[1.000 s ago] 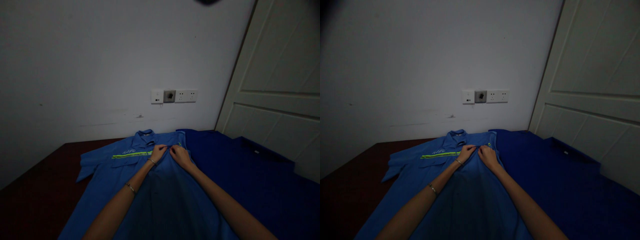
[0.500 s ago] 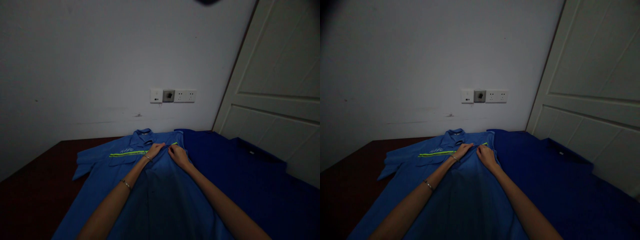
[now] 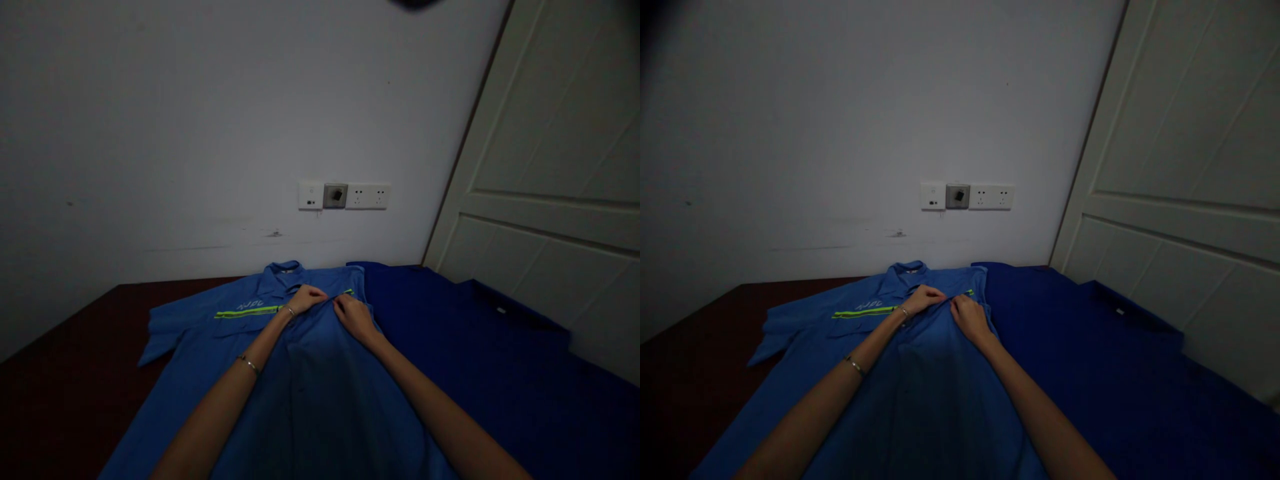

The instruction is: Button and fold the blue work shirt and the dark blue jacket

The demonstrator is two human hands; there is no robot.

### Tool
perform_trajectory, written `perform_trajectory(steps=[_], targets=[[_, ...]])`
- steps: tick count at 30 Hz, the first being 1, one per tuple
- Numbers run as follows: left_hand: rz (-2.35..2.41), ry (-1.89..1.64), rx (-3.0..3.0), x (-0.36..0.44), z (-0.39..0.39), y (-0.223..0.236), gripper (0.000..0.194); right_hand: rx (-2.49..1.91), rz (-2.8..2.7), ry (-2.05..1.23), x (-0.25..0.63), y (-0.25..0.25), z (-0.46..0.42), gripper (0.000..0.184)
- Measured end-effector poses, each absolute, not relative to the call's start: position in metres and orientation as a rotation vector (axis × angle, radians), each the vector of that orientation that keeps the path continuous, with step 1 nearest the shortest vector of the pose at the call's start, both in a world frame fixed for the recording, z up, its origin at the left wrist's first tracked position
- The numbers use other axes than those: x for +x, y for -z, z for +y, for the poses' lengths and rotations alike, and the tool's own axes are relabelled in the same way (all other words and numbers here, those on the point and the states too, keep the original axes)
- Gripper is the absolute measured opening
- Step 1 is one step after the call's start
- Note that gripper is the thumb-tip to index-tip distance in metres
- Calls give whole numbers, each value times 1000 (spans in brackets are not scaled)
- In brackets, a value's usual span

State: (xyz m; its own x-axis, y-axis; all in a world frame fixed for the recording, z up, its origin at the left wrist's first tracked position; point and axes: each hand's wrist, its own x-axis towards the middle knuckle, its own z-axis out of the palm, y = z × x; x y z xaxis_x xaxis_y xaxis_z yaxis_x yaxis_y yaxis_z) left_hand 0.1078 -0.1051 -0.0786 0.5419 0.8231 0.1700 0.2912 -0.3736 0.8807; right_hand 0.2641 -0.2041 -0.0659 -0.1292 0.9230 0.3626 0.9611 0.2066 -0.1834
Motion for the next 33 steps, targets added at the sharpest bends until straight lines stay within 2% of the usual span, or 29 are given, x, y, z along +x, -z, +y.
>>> perform_trajectory(steps=[8,33], targets=[[777,-619,1965,109,-92,72,23,-1705,-2087,125,266,69,-204,28],[690,-729,1873,113,-88,92,21,-1618,-2000,50,268,74,-203,24]])
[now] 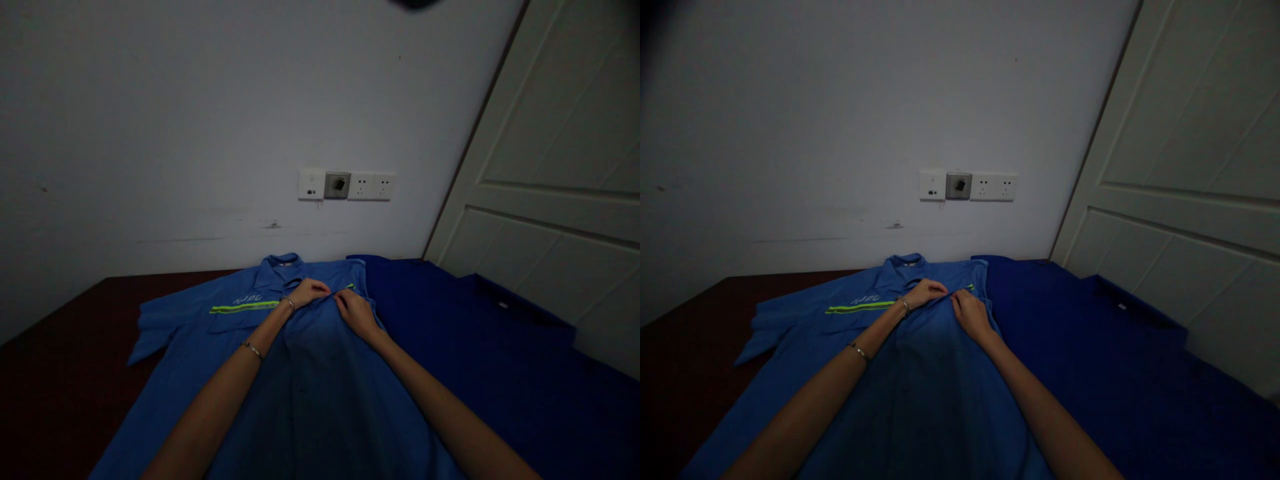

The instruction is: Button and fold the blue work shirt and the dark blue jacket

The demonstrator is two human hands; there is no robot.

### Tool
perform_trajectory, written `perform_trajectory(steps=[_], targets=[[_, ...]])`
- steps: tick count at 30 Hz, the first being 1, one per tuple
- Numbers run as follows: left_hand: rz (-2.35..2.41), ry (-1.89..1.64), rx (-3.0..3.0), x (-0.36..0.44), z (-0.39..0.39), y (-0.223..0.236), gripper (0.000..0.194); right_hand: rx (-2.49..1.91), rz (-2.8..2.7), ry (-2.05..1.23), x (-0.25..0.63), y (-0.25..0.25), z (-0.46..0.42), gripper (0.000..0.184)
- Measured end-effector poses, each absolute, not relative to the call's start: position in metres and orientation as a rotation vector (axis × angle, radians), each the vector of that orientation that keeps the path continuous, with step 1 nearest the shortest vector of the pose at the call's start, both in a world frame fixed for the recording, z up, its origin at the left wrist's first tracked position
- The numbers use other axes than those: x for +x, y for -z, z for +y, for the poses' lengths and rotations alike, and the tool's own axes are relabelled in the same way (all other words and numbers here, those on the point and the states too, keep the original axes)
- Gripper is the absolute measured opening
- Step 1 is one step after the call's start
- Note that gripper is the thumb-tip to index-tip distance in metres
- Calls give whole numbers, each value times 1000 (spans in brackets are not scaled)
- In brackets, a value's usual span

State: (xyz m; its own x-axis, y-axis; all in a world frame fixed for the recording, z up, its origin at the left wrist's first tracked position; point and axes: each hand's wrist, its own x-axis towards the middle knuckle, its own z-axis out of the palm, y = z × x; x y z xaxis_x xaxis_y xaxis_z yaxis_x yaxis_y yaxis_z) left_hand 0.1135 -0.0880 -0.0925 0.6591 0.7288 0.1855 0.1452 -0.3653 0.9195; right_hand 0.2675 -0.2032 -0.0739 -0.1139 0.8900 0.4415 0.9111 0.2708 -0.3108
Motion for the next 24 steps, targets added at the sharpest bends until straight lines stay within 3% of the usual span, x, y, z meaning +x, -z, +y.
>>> perform_trajectory(steps=[8,14,19,24], targets=[[659,-730,1929,114,-88,92,15,-1632,-2044,69,269,73,-201,24],[681,-719,1991,115,-95,82,12,-1569,-2234,223,289,45,-202,20],[654,-705,2009,115,-95,83,11,-1386,-2343,237,296,33,-203,30],[627,-687,2013,116,-90,88,12,-1373,-2434,281,286,46,-201,22]])
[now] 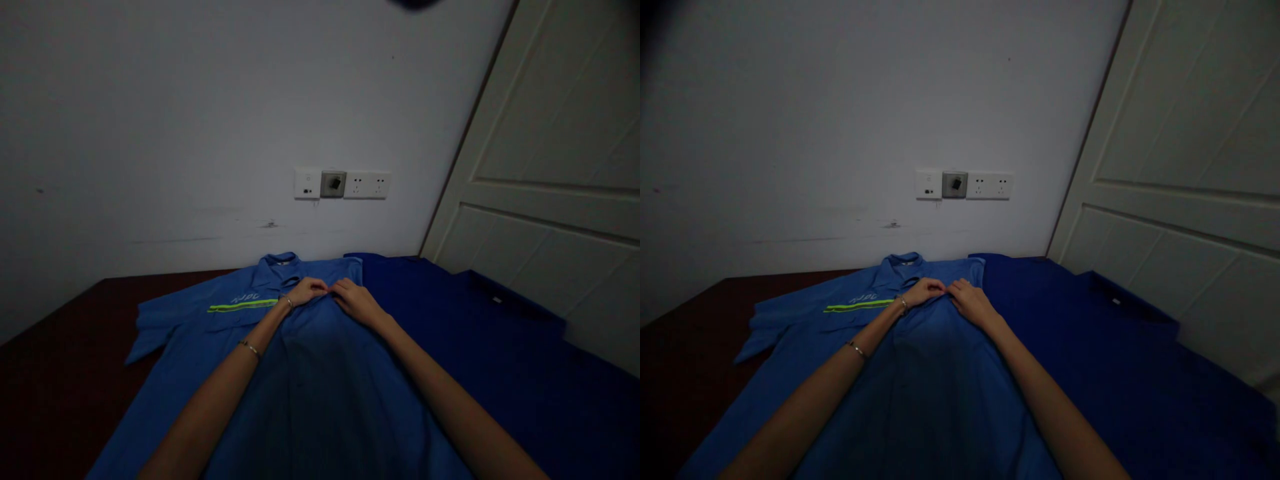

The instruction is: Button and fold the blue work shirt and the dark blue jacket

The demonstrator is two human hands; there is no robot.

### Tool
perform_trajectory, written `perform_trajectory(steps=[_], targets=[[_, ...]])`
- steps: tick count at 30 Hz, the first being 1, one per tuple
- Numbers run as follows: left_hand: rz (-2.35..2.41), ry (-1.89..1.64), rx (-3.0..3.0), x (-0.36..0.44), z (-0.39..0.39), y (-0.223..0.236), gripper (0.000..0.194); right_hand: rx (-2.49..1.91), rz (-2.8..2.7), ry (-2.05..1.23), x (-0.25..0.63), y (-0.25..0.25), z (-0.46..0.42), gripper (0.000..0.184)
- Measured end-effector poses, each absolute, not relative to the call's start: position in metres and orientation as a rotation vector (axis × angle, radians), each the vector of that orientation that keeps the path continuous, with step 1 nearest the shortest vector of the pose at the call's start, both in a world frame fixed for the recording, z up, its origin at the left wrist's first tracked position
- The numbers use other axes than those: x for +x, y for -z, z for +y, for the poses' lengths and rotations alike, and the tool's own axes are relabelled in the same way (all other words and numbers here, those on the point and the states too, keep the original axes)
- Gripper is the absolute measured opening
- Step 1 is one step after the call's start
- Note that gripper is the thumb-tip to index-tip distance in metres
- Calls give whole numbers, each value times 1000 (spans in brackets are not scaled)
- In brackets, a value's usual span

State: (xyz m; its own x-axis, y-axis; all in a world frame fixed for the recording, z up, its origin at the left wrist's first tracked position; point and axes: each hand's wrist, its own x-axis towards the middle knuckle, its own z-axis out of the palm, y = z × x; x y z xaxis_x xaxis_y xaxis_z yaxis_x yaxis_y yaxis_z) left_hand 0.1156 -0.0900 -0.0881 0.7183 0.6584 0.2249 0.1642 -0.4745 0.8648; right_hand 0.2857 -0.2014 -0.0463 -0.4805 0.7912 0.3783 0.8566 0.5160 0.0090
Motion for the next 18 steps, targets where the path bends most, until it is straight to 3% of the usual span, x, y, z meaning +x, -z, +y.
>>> perform_trajectory(steps=[18], targets=[[612,-634,1999,115,-92,87,12,-1527,-2415,403,281,61,-200,23]])
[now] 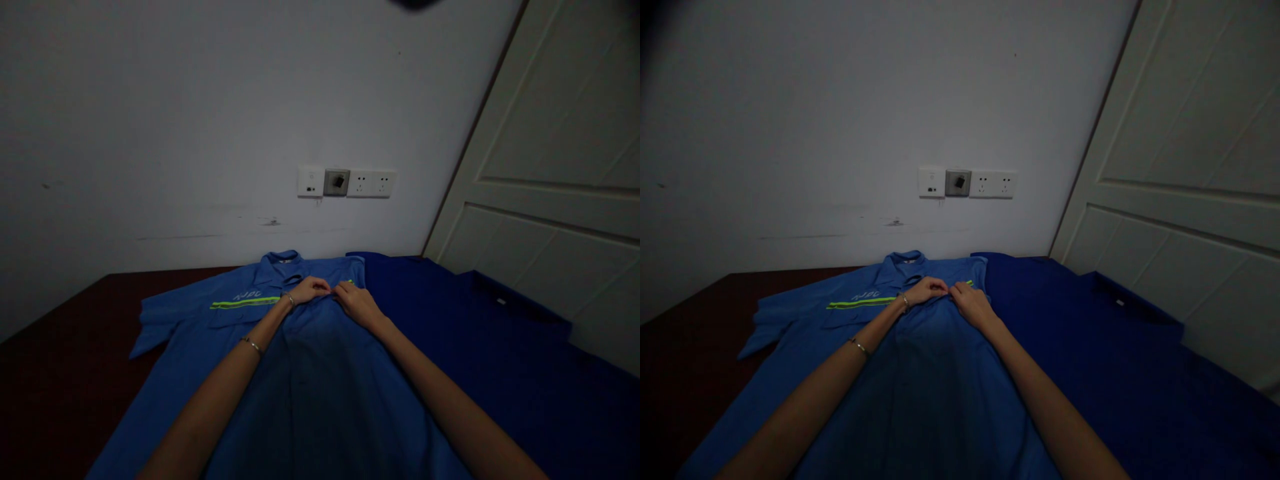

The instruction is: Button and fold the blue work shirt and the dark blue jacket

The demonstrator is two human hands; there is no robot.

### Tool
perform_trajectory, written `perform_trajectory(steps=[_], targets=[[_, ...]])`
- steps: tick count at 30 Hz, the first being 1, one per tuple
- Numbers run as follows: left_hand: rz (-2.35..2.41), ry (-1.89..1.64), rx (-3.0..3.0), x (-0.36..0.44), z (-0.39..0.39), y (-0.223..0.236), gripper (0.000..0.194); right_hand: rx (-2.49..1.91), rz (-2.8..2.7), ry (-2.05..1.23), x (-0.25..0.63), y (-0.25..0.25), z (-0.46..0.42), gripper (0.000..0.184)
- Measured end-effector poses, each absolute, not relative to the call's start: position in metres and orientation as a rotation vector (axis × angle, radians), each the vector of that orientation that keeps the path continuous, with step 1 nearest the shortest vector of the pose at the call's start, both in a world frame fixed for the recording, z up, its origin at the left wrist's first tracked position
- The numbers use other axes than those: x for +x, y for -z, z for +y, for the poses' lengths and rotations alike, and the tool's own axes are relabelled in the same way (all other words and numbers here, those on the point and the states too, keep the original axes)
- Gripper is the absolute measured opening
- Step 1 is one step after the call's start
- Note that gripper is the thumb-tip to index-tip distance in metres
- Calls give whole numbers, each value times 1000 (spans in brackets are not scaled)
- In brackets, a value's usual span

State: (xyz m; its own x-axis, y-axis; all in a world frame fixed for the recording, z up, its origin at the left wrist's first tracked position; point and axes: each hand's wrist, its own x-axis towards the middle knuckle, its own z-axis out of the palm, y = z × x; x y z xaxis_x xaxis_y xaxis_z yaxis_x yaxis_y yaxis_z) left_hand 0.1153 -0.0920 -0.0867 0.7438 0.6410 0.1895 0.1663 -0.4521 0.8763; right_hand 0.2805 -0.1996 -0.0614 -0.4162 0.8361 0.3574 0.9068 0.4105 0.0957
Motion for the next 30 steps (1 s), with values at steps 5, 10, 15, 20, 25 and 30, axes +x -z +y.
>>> perform_trajectory(steps=[5,10,15,20,25,30], targets=[[636,-642,1975,115,-94,84,14,-1552,-2398,417,278,61,-202,24],[640,-643,1955,115,-93,85,17,-1550,-2393,484,278,63,-201,24],[629,-666,1926,115,-92,87,17,-1537,-2359,517,278,67,-200,24],[621,-676,1930,115,-94,86,17,-1542,-2365,484,277,65,-201,24],[620,-649,1987,115,-96,85,16,-1492,-2405,407,281,64,-200,23],[607,-614,2052,114,-97,85,16,-1424,-2402,217,285,58,-201,21]])
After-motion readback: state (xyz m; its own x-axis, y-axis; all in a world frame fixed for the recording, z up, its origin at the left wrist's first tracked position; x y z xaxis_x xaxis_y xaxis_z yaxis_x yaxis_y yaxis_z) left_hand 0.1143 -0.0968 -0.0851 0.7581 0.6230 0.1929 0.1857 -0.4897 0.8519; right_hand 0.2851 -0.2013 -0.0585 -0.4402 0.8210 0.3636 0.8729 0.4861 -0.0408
